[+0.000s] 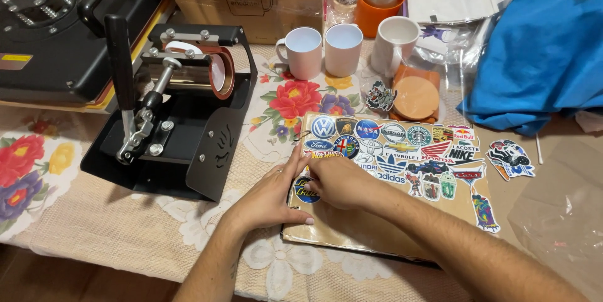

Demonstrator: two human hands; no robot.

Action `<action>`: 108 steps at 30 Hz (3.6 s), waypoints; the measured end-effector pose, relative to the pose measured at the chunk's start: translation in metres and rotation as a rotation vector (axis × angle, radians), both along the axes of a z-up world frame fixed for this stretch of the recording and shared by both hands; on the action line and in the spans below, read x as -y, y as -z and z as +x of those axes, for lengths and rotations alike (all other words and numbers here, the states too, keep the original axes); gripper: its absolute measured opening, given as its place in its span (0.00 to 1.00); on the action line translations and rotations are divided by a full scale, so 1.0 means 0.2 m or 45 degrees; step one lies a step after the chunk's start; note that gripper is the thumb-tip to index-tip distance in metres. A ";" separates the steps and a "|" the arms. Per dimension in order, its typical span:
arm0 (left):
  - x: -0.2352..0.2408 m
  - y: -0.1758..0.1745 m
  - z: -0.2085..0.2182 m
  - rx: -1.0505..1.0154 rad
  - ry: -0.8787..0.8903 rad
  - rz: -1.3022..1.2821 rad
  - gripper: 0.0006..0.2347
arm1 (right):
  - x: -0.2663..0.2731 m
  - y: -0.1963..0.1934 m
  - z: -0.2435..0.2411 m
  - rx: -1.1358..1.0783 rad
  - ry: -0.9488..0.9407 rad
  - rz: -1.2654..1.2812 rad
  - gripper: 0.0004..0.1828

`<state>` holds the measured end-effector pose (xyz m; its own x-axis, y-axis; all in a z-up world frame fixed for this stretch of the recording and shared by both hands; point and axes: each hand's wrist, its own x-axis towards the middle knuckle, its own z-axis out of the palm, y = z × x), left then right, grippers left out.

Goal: Peeling decorative stickers and applying them to a surface to create a collage.

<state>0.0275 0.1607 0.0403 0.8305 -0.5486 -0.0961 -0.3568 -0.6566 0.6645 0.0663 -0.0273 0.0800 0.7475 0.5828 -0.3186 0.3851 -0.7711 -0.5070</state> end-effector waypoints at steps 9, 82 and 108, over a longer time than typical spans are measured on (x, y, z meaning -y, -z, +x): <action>0.01 -0.06 0.00 -0.158 -0.165 -0.358 0.67 | 0.21 0.01 -0.12 0.733 -0.119 0.619 0.08; 0.65 0.05 -0.15 1.610 0.063 -0.617 0.06 | 0.96 0.38 -0.22 -0.652 1.268 1.668 0.06; 0.73 0.11 -0.11 0.044 -0.360 -0.997 0.10 | 0.86 0.34 -0.31 -0.210 0.937 1.264 0.09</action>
<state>0.0048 0.0147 0.0184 0.9425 -0.2165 0.2546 -0.2764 -0.0769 0.9580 0.0049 -0.1998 0.0117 0.9912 0.0853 -0.1015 -0.0990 -0.0332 -0.9945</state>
